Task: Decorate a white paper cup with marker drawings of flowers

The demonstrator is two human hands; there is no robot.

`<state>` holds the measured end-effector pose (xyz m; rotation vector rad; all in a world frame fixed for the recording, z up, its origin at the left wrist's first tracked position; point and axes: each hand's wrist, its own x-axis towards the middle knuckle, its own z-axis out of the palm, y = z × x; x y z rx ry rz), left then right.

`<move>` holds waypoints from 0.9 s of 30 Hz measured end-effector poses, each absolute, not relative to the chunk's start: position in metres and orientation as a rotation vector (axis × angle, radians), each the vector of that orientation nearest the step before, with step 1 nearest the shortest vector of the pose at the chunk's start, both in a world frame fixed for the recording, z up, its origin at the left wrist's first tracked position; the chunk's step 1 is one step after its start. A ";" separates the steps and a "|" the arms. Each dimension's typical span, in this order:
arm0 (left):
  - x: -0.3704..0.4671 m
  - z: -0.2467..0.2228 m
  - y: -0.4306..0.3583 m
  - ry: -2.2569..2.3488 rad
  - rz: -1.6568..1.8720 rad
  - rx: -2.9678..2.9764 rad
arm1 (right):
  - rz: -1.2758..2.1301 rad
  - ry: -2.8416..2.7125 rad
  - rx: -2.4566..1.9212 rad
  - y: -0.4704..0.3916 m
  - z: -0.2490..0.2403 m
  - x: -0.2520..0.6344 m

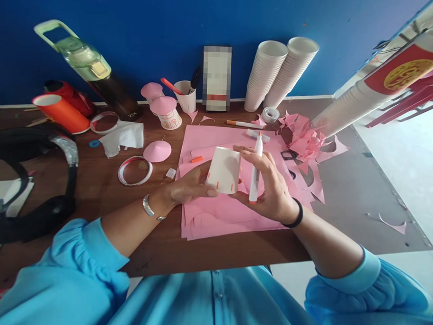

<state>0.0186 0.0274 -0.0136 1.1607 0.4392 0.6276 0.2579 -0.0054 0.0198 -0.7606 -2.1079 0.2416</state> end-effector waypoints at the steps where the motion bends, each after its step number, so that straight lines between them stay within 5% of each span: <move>1: 0.019 -0.013 0.027 0.497 0.635 1.212 | 0.203 -2.116 -0.762 -0.005 0.019 0.258; 18: 0.019 -0.020 0.033 0.388 0.708 1.162 | -0.082 -1.891 -0.727 -0.018 0.034 0.268; 27: 0.023 -0.011 0.033 0.458 0.683 1.204 | 0.093 -1.964 -0.625 -0.028 0.043 0.256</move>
